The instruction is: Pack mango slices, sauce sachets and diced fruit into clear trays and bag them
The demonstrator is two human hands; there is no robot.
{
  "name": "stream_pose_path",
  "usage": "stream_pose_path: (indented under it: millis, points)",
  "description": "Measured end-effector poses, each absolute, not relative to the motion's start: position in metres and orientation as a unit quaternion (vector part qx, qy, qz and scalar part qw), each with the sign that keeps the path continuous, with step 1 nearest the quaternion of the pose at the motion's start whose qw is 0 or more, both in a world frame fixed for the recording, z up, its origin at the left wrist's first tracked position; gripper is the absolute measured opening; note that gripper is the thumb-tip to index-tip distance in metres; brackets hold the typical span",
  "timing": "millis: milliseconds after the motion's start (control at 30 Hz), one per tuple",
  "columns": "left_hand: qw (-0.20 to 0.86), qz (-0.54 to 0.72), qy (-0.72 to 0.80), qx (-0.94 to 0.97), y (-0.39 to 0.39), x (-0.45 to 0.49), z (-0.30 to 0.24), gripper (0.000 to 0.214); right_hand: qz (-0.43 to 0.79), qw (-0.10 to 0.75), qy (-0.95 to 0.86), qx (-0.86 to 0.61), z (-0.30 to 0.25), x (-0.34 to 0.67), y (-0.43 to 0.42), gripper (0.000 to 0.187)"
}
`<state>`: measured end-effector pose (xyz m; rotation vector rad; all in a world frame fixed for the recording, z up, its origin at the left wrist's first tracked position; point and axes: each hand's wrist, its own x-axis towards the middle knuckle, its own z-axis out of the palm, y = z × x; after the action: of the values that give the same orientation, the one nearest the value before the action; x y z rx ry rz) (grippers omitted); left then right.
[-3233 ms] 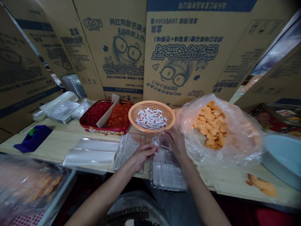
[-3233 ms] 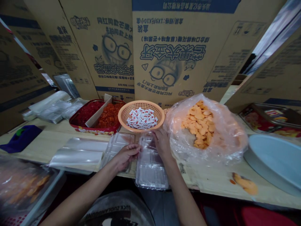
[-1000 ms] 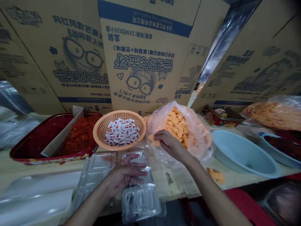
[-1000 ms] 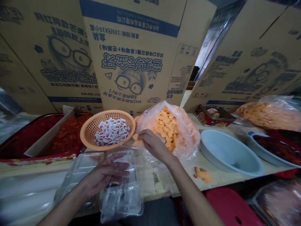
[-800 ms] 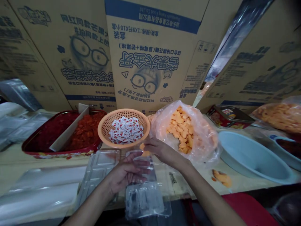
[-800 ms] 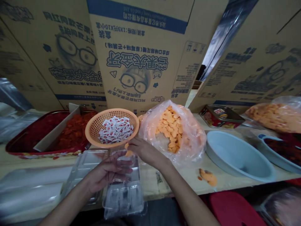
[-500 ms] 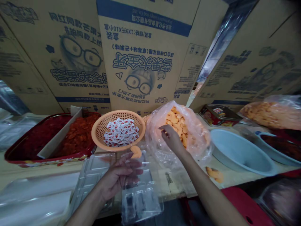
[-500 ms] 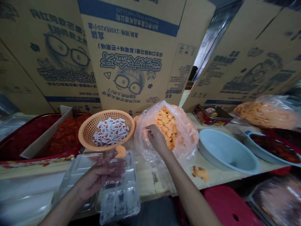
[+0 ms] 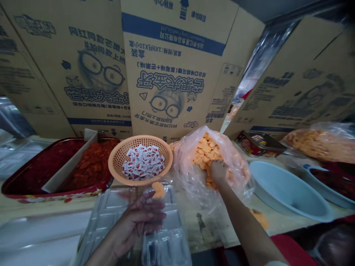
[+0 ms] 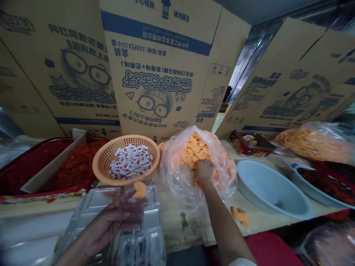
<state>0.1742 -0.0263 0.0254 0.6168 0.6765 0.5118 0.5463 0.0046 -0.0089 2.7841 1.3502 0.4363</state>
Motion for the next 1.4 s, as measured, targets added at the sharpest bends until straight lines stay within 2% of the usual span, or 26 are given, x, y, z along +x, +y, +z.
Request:
stream_pose_path:
  millis: [167, 233, 333, 400, 533, 700, 833, 967, 1067, 1167, 1233, 1400]
  points:
    - [0.868, 0.253, 0.31, 0.296, -0.024, 0.169, 0.026, 0.066, 0.128, -0.028, 0.457, 0.88, -0.002, 0.542, -0.011, 0.031]
    - [0.87, 0.255, 0.305, 0.292, -0.023, 0.167, 0.027, 0.066, 0.114, -0.151, 0.48, 0.856, 0.007, 0.528, -0.018, 0.03]
    - [0.872, 0.26, 0.295, 0.292, -0.024, 0.162, 0.031, 0.065, 0.017, -0.41, 0.57, 0.712, 0.029, 0.487, -0.027, 0.023]
    - [0.87, 0.261, 0.294, 0.298, -0.025, 0.157, 0.032, 0.065, -0.081, -0.46, 0.675, 0.572, 0.048, 0.454, -0.031, 0.016]
    - [0.867, 0.261, 0.292, 0.307, -0.029, 0.139, 0.034, 0.065, -0.203, -0.393, 0.804, 0.397, 0.076, 0.395, -0.026, 0.019]
    - [0.861, 0.28, 0.299, 0.301, -0.033, 0.112, 0.034, 0.065, -0.212, -0.341, 0.866, 0.298, 0.072, 0.352, -0.002, 0.022]
    - [0.853, 0.298, 0.312, 0.294, -0.035, 0.091, 0.031, 0.066, -0.194, -0.329, 0.883, 0.272, 0.065, 0.325, 0.008, 0.021]
    - [0.842, 0.33, 0.325, 0.277, -0.036, 0.065, 0.027, 0.067, -0.209, -0.347, 0.86, 0.309, 0.062, 0.31, 0.016, 0.027]
    - [0.833, 0.359, 0.332, 0.26, -0.036, 0.042, 0.024, 0.068, -0.193, -0.365, 0.801, 0.433, 0.055, 0.308, 0.044, 0.026]
    - [0.828, 0.388, 0.332, 0.232, -0.036, 0.017, 0.019, 0.071, -0.155, -0.241, 0.754, 0.591, 0.042, 0.307, 0.088, 0.027]
    - [0.827, 0.407, 0.325, 0.212, -0.036, 0.003, 0.014, 0.072, -0.158, -0.154, 0.752, 0.621, 0.032, 0.302, 0.116, 0.027]
    - [0.822, 0.447, 0.311, 0.168, -0.035, -0.022, 0.003, 0.071, -0.173, -0.081, 0.774, 0.604, 0.005, 0.276, 0.16, 0.055]
